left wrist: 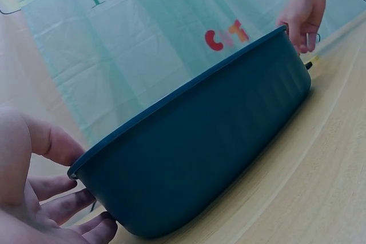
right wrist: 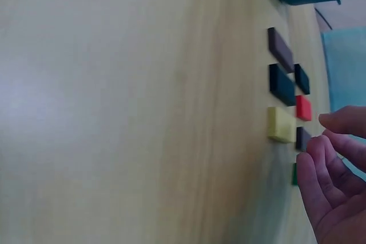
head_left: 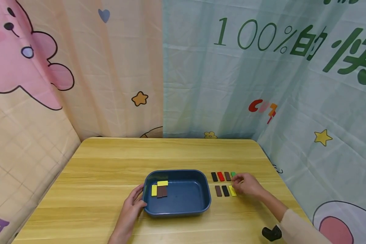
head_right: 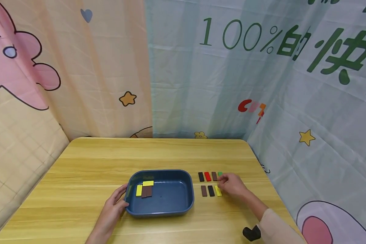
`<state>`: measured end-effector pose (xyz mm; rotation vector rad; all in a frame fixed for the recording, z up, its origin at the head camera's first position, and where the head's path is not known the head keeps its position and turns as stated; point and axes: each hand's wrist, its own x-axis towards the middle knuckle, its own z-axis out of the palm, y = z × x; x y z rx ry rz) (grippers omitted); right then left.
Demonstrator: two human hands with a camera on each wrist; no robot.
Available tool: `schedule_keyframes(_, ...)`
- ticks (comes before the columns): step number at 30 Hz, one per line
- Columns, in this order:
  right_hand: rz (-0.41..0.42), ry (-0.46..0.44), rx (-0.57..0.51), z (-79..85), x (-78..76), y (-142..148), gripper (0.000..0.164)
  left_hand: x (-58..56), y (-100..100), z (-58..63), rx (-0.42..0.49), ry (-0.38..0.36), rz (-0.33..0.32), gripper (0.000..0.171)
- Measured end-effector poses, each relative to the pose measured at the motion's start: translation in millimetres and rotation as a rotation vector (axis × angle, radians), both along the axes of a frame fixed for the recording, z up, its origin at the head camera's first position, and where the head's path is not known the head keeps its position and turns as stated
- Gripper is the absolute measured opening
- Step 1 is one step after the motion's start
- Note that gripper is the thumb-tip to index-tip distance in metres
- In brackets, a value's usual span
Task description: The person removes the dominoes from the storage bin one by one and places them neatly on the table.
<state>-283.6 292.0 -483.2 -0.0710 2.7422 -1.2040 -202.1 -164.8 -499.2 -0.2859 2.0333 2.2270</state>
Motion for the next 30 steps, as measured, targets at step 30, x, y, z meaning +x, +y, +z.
schedule_keyframes(30, 0.457, 0.207, 0.065, 59.9, -37.7, -95.0, 0.018, -0.5, -0.7, -0.8, 0.005, -0.012, -0.003, 0.069)
